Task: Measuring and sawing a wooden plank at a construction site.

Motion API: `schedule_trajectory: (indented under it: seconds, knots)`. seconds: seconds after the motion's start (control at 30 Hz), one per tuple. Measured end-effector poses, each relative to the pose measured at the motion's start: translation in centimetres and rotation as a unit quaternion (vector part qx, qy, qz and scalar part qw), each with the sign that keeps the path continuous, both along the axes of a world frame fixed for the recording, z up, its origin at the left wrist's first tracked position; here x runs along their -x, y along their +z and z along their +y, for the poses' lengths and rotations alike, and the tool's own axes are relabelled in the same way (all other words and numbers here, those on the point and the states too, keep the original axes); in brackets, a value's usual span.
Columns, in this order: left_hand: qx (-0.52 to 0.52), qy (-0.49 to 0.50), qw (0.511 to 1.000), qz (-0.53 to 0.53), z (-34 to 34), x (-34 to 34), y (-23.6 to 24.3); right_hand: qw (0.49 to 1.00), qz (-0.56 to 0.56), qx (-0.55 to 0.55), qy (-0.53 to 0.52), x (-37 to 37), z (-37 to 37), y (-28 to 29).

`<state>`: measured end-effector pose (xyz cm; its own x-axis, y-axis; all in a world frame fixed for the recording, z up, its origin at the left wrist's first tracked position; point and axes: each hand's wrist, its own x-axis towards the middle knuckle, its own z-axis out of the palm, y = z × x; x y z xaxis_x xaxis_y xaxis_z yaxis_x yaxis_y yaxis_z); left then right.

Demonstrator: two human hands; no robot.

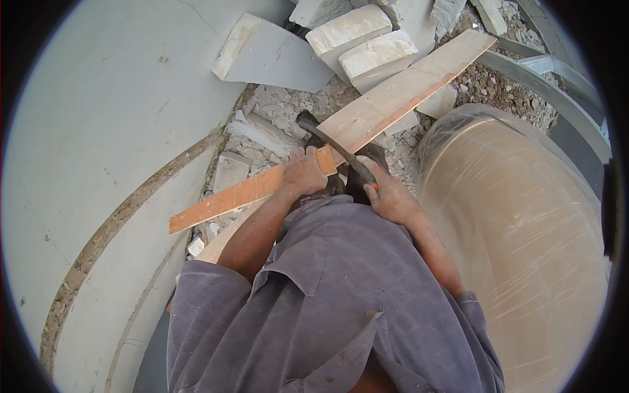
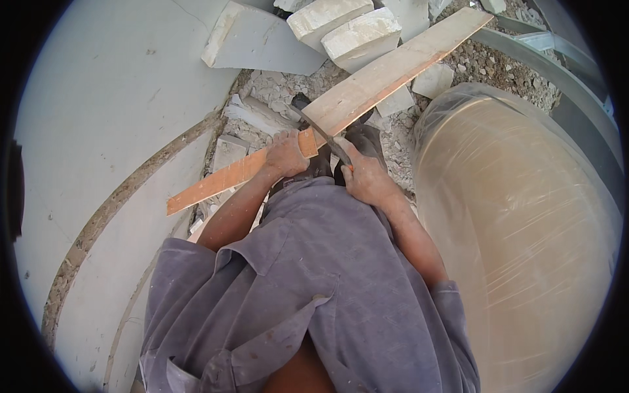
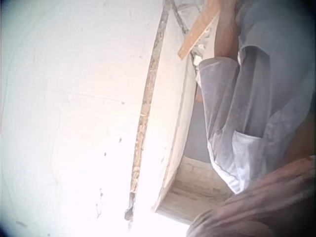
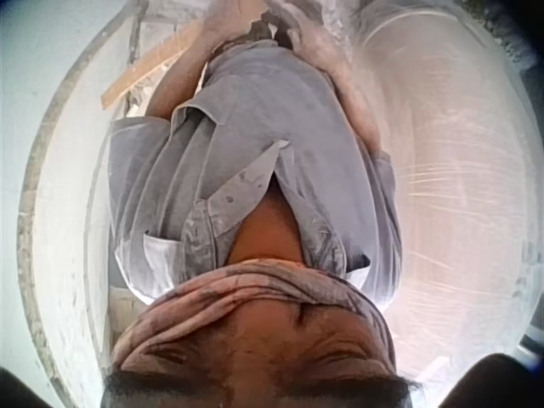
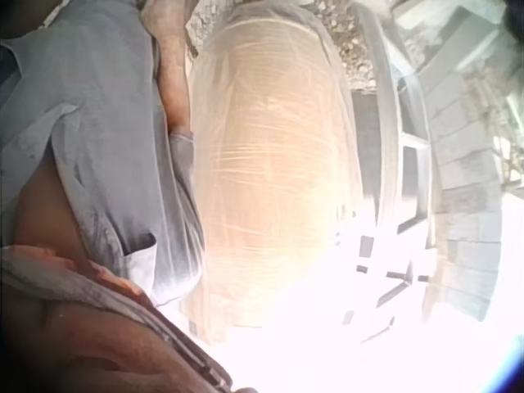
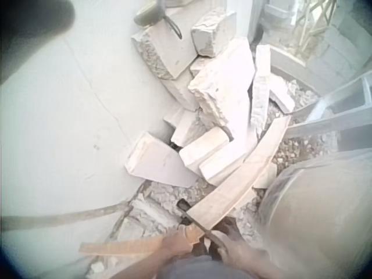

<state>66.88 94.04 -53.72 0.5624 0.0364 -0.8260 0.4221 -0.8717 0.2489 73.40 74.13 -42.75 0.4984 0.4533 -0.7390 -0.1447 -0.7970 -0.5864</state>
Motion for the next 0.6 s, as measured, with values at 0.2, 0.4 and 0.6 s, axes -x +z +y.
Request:
schedule_trajectory:
  seconds: [0.2, 0.4, 0.6]
  knots:
    - [-0.015, 0.046, 0.999, 0.001, -0.1, 1.7, 1.0, 1.000, 0.017, 0.011, -0.008, 2.0, -4.1, 8.1]
    - [-0.011, 0.025, 0.999, 0.028, 0.5, 1.0, 0.6, 0.999, 0.034, 0.036, 0.020, 1.1, -2.5, 6.7]
    - [0.003, 0.041, 0.999, 0.021, -0.9, 0.0, 1.0, 0.999, 0.011, 0.049, 0.008, 0.5, -2.0, 4.2]
